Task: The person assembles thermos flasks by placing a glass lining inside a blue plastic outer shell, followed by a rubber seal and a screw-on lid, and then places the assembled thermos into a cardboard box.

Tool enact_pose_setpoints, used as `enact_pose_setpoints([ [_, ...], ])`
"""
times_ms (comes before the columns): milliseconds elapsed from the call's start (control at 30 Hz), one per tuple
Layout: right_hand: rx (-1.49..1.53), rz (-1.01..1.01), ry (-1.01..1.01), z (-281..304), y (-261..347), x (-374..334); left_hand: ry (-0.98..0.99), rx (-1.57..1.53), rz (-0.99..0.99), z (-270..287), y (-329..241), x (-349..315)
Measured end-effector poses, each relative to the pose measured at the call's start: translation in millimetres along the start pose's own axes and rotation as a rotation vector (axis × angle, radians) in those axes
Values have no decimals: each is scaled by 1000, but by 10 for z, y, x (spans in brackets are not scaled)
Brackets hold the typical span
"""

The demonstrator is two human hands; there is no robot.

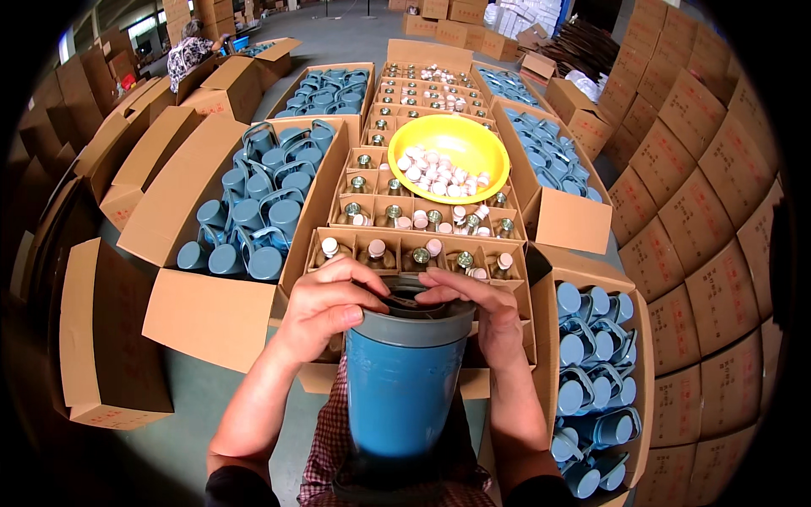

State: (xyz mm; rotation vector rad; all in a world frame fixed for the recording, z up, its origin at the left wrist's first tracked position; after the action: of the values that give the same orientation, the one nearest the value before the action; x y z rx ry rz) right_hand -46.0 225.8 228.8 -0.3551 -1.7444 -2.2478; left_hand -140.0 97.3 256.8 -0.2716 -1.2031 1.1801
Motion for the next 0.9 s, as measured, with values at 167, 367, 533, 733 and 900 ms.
enact_pose_setpoints([
  [167, 819, 88, -287, 136, -680, 158, 156, 437, 32, -451, -618, 638],
  [367, 534, -49, -252, 179, -602, 11, 164, 284, -83, -314, -324, 370],
  [533, 386, -34, -232, 219, -244, -63, 221, 120, -19, -234, -256, 376],
  [733, 782, 173, -285, 299, -783, 27, 162, 493, -1, -632, -562, 652],
  [900, 423, -42, -318, 163, -259, -102, 140, 12, -149, -266, -300, 272],
])
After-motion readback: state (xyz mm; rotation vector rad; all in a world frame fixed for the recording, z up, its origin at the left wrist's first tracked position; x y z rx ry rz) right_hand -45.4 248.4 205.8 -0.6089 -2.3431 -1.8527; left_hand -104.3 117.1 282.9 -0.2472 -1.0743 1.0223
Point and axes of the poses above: each hand's wrist, its own x-axis towards the middle knuckle, its own z-axis out of the back of the hand, y = z × x, the point moved 10 cm from there along x, towards the middle knuckle, and after that the axes turned 14 degrees about y, right-handed, at the moved point
